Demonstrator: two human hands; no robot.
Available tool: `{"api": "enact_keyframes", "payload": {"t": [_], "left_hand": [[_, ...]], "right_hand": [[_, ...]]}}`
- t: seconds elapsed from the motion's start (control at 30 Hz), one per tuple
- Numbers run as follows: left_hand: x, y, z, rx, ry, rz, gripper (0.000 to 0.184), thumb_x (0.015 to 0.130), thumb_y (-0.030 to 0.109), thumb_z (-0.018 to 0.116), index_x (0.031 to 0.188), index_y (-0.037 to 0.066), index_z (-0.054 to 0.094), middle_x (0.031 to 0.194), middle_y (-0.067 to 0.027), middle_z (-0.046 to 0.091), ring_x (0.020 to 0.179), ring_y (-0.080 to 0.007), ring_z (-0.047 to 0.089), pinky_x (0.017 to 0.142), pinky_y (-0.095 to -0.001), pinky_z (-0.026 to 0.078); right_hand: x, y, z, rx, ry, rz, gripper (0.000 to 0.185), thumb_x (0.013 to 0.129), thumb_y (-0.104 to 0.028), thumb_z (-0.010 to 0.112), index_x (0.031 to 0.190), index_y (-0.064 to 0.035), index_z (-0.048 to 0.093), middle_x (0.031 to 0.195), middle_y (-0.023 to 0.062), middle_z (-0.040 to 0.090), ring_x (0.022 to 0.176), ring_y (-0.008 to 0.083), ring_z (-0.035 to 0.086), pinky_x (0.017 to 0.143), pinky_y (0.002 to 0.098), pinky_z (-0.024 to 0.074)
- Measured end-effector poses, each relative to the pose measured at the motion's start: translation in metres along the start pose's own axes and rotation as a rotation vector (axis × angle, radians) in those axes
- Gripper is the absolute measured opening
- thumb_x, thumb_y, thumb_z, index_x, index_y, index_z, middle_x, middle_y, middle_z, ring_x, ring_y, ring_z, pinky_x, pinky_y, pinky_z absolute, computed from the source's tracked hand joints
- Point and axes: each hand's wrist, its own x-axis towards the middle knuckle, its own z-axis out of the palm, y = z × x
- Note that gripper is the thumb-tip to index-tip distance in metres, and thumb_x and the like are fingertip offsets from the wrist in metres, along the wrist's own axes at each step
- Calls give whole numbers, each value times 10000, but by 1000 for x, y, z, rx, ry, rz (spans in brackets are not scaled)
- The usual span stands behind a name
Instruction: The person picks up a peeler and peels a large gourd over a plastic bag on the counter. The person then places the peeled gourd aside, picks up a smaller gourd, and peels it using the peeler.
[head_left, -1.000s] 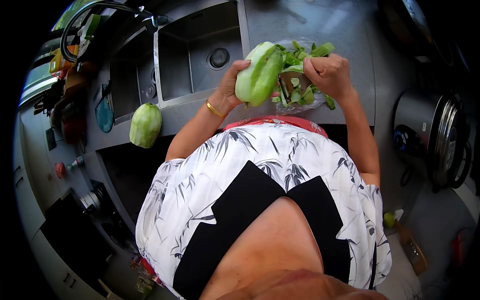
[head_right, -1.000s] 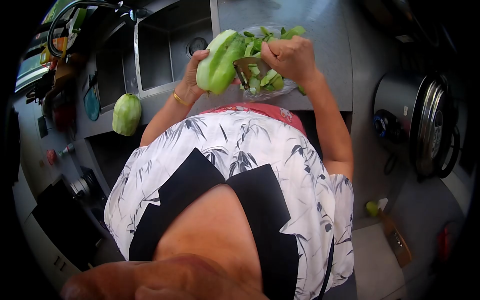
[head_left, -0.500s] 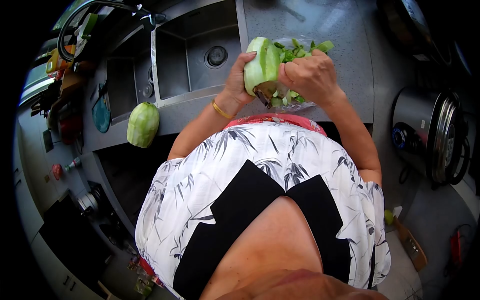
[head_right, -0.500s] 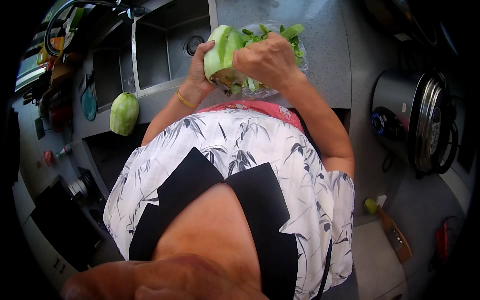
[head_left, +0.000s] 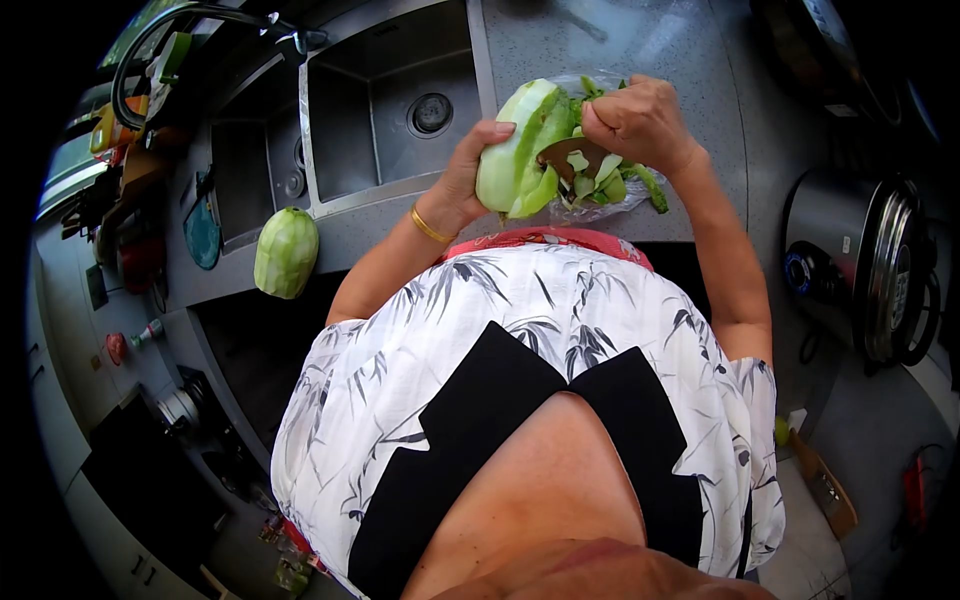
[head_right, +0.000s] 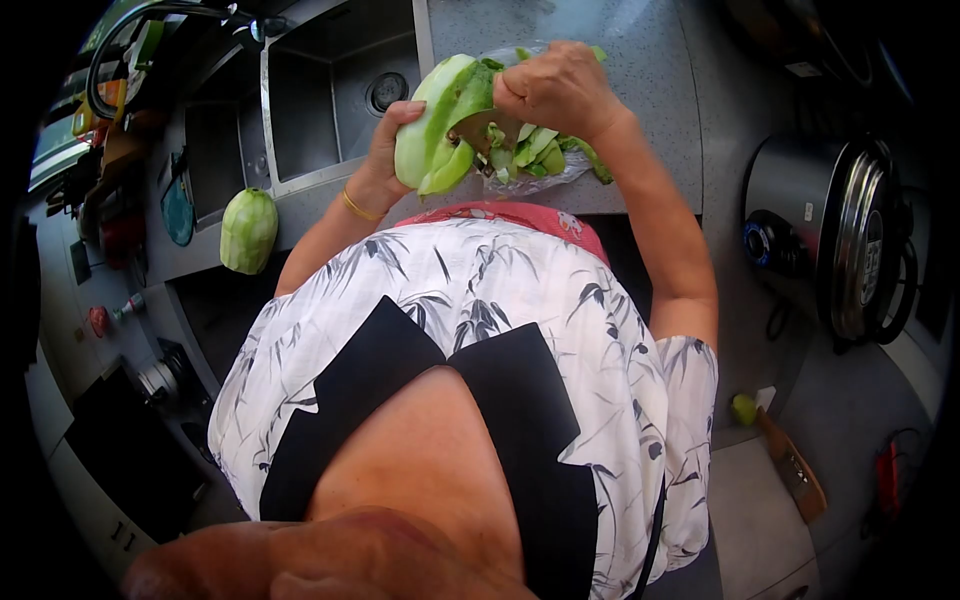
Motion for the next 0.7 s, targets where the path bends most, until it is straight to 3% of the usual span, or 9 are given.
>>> {"api": "enact_keyframes", "payload": {"t": [0.17, 0.5, 0.57, 0.7], "left_hand": [[3, 1, -18, 1, -139, -97, 601, 781, 292, 612, 1269, -17, 442, 1123, -185, 590, 948, -262, 638, 823, -379, 546], [-3, 12, -22, -60, -326, -249, 681, 778, 297, 609, 1338, -16, 378, 1203, -224, 547, 1008, -307, 625, 870, -423, 530], [-6, 11, -21, -5, -305, -204, 677, 789, 310, 603, 1341, -9, 376, 1215, -228, 538, 1020, -327, 618, 858, -446, 533], [3, 9, -34, -19, -206, -217, 669, 807, 340, 595, 1348, 14, 375, 1237, -231, 520, 1035, -345, 610, 839, -489, 537]], "right_hand": [[5, 13, 0, 83, -22, -86, 386, 810, -145, 589, 469, -93, 414, 447, 54, 441, 380, 219, 425, 471, 321, 376], [-7, 64, 0, -33, 0, 8, 381, 822, -173, 589, 486, -86, 430, 461, 79, 432, 401, 247, 447, 445, 347, 375], [-24, 87, 2, -151, -15, 49, 379, 810, -200, 596, 469, -98, 466, 464, 84, 456, 420, 259, 491, 417, 365, 381], [-24, 60, -4, -171, 22, 121, 387, 809, -197, 606, 462, -112, 456, 427, 60, 429, 369, 238, 437, 410, 347, 380]]}}
